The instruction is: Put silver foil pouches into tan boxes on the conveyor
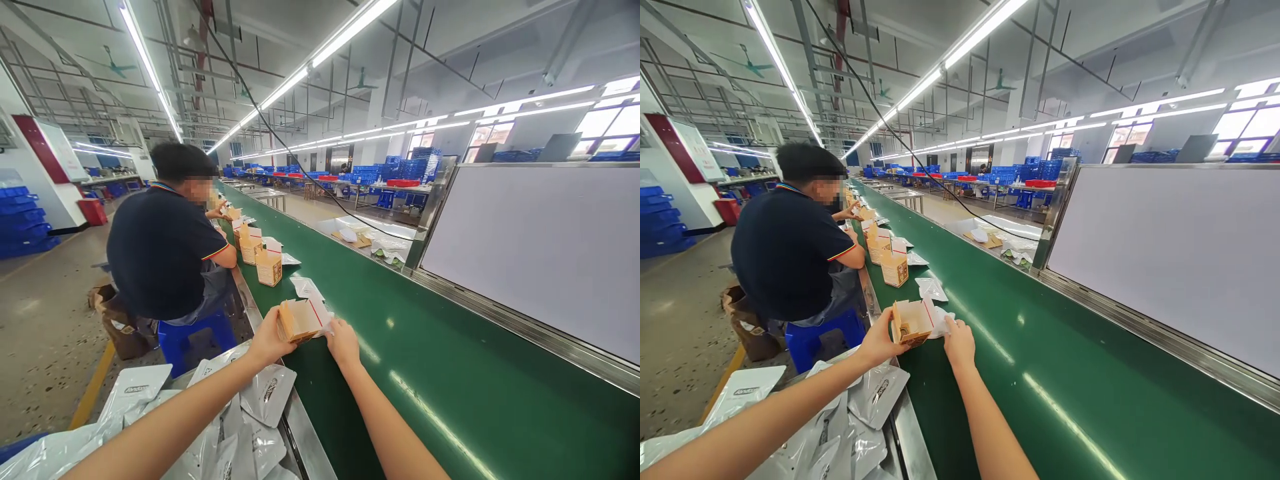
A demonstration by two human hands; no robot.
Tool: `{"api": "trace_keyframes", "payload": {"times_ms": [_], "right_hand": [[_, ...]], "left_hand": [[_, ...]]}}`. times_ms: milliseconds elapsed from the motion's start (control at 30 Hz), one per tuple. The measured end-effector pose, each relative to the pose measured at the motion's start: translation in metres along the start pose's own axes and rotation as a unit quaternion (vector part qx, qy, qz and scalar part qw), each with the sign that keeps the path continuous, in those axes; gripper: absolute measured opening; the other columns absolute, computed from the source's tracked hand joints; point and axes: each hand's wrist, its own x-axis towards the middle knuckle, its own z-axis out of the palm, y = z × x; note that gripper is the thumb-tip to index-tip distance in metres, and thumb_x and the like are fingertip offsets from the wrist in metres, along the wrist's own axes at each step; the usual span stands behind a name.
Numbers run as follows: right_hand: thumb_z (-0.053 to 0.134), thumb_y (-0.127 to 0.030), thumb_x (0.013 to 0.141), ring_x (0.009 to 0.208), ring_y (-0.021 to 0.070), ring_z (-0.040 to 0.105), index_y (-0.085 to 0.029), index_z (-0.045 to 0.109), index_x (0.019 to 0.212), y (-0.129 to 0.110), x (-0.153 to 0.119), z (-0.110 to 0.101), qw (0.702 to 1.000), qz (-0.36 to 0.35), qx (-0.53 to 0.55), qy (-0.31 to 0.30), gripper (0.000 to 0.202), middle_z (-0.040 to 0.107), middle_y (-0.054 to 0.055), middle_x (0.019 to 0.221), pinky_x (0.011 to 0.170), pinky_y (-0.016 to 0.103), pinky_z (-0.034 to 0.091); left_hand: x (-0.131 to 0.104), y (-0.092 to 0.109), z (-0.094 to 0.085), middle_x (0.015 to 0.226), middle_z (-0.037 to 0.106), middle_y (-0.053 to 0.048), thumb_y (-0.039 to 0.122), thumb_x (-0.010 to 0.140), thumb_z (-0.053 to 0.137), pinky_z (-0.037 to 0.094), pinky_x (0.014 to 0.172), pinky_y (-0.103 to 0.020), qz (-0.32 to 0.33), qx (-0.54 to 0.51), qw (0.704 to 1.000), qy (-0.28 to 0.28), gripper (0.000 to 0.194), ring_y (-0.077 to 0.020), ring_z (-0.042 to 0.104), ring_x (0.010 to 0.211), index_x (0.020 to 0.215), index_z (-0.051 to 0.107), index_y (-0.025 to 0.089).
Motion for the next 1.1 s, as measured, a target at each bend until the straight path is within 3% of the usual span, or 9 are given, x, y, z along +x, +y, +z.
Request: {"api": "trace_keyframes", "payload": {"times_ms": [133,233,333,400,600,733,867,933,1100], "right_hand": [[0.055,-0.034,0.089,0.059,0.0109,0.056,-0.015,0.06,0.1,0.016,-0.008,-0.043,0.992,0.055,0.031,0.111,0.022,0.061,0.0,0.076,0.053,0.023,0.047],[0.06,-0.038,0.084,0.073,0.0176,0.06,-0.018,0.061,0.094,0.006,-0.021,-0.101,0.969,0.083,0.042,0.23,0.023,0.062,0.005,0.086,0.056,0.026,0.047],[0.066,-0.028,0.079,0.085,0.0189,0.057,-0.02,0.063,0.082,-0.023,-0.038,-0.152,0.94,0.002,0.02,0.341,0.009,0.058,0.005,0.092,0.065,0.029,0.046],[0.065,-0.012,0.076,0.08,0.0173,0.054,-0.02,0.06,0.072,-0.042,-0.049,-0.17,0.927,-0.099,-0.018,0.361,0.011,0.058,0.002,0.08,0.069,0.031,0.044],[0.048,-0.001,0.084,0.085,0.0178,0.055,-0.018,0.061,0.078,-0.056,-0.072,-0.177,0.949,-0.268,-0.05,0.161,0.022,0.064,0.002,0.079,0.078,0.031,0.047],[0.038,-0.001,0.082,0.092,0.0184,0.058,-0.017,0.062,0.091,-0.055,-0.085,-0.188,0.966,-0.258,-0.005,0.002,0.03,0.065,0.005,0.093,0.08,0.03,0.052],[0.062,-0.026,0.07,0.12,0.0296,0.047,-0.011,0.044,0.13,-0.054,-0.103,-0.194,0.952,-0.234,0.039,-0.193,0.064,0.052,0.015,0.128,0.092,0.042,0.051],[0.067,-0.039,0.068,0.117,0.0304,0.051,-0.014,0.045,0.13,-0.044,-0.112,-0.188,0.964,-0.203,0.029,-0.17,0.07,0.053,0.014,0.127,0.089,0.041,0.053],[0.048,-0.04,0.084,0.08,0.0236,0.063,-0.027,0.065,0.095,0.001,-0.127,-0.192,0.988,-0.151,0.012,-0.026,0.024,0.067,0.005,0.088,0.069,0.036,0.056]], "left_hand": [[-0.014,0.017,-0.008,0.115,0.054,-0.006,0.007,0.055,0.062,0.041,0.097,-0.042,0.061,0.074,0.995,0.012,0.062,-0.0257,0.051,0.111,0.113,0.044,0.02],[-0.025,0.03,-0.004,0.112,0.053,-0.008,0.009,0.056,0.063,0.043,0.093,-0.041,0.072,0.142,0.987,0.014,0.059,-0.0258,0.051,0.108,0.112,0.044,0.017],[-0.038,0.047,0.007,0.109,0.053,-0.007,0.013,0.055,0.066,0.045,0.088,-0.04,0.072,0.164,0.984,-0.019,0.061,-0.0257,0.052,0.104,0.112,0.044,0.017],[-0.047,0.059,0.017,0.107,0.053,-0.007,0.016,0.055,0.067,0.046,0.086,-0.04,0.089,0.169,0.981,-0.032,0.062,-0.0258,0.051,0.101,0.111,0.043,0.016],[-0.066,0.076,0.032,0.103,0.053,-0.008,0.016,0.056,0.064,0.047,0.081,-0.042,0.21,0.2,0.957,0.006,0.056,-0.0262,0.051,0.094,0.107,0.042,0.017],[-0.08,0.072,0.037,0.114,0.053,-0.01,0.01,0.053,0.061,0.047,0.086,-0.045,0.304,0.189,0.933,-0.026,0.067,-0.028,0.05,0.103,0.115,0.037,0.019],[-0.094,0.079,0.05,0.118,0.052,-0.015,0.012,0.056,0.059,0.046,0.09,-0.047,0.375,0.175,0.909,-0.052,0.064,-0.0301,0.049,0.109,0.117,0.038,0.015],[-0.1,0.087,0.059,0.113,0.054,-0.017,0.014,0.056,0.06,0.046,0.093,-0.048,0.371,0.18,0.908,-0.067,0.06,-0.0312,0.05,0.106,0.113,0.042,0.012],[-0.111,0.107,0.079,0.126,0.049,-0.019,0.028,0.059,0.07,0.046,0.096,-0.048,0.309,0.19,0.914,-0.184,0.076,-0.0341,0.05,0.113,0.125,0.039,0.01]]}}
